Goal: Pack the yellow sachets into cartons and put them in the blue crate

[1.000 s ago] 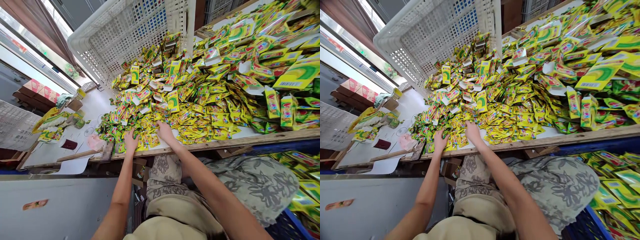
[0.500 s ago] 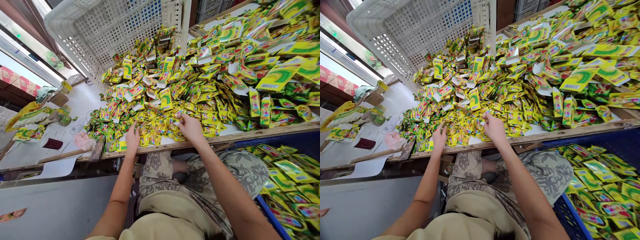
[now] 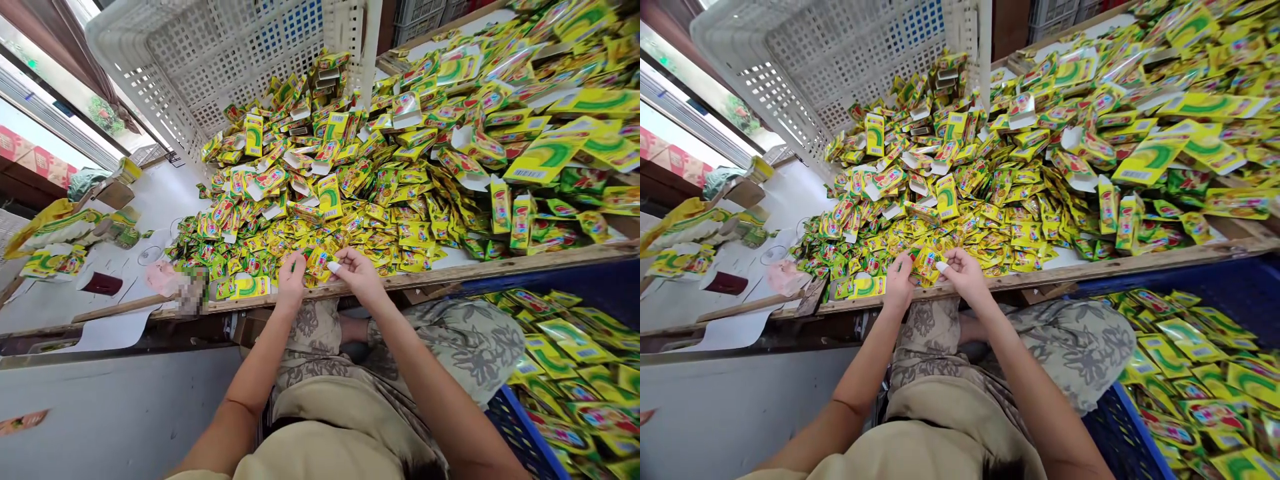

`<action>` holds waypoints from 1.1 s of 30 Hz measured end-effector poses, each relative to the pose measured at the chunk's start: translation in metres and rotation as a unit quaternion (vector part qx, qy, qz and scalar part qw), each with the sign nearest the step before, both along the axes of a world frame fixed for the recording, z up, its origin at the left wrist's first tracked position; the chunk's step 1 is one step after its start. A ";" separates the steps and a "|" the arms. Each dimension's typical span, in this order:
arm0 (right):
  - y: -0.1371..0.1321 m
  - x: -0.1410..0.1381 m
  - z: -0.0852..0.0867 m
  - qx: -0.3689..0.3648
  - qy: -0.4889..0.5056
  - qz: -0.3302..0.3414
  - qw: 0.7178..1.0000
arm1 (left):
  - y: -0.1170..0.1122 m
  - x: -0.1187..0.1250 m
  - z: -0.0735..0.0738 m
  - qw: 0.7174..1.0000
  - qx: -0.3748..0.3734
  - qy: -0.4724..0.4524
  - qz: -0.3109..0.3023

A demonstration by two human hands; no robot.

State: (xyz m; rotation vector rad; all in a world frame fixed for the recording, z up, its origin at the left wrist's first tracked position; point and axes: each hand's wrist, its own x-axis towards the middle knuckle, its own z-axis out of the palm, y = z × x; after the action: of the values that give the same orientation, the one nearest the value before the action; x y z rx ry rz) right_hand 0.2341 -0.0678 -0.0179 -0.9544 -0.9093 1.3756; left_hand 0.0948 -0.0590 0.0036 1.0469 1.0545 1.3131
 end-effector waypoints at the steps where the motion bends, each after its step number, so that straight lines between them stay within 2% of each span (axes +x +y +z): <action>1: -0.001 -0.001 -0.001 -0.005 -0.002 -0.011 1.000 | -0.001 0.002 -0.001 1.000 -0.010 -0.027 -0.013; 4: -0.004 -0.002 -0.001 -0.011 0.005 -0.014 1.000 | -0.005 0.005 -0.005 0.997 -0.016 -0.058 -0.046; 10: -0.007 -0.005 -0.008 -0.017 0.019 0.020 0.999 | -0.008 0.008 -0.014 0.998 0.002 0.015 -0.054; 12: -0.007 0.001 -0.010 0.001 -0.014 0.017 1.000 | -0.008 0.007 -0.012 0.998 -0.004 0.015 -0.067; 14: -0.006 0.008 -0.008 0.045 -0.093 0.011 0.995 | -0.006 0.004 -0.007 0.995 -0.007 0.038 -0.090; 16: -0.006 0.016 -0.001 0.110 -0.211 0.010 0.971 | -0.005 0.001 -0.002 0.987 -0.007 0.100 -0.124; 19: -0.005 0.022 0.013 0.199 -0.366 0.034 0.909 | -0.004 -0.002 0.003 0.962 -0.002 0.201 -0.184; 22: -0.003 0.022 0.022 0.237 -0.441 0.056 0.864 | -0.003 -0.004 0.005 0.943 0.002 0.255 -0.215; 24: -0.003 0.020 0.023 0.248 -0.461 0.068 0.849 | -0.002 -0.004 0.005 0.933 -0.002 0.273 -0.232; 27: -0.004 0.019 0.020 0.241 -0.450 0.063 0.857 | -0.002 -0.003 0.005 0.934 0.001 0.269 -0.235; 31: -0.008 0.019 0.015 0.169 -0.372 0.016 0.913 | -0.005 0.002 0.004 0.961 0.006 0.233 -0.148; 33: -0.009 0.019 0.014 0.142 -0.331 0.005 0.933 | -0.007 0.005 0.002 0.968 0.004 0.219 -0.126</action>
State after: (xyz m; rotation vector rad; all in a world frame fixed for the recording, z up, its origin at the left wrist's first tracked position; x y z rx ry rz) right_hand 0.2527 -0.0763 -0.0043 -1.2060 -1.5710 0.8864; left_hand 0.0995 -0.0660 0.0057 1.4680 1.1921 0.9002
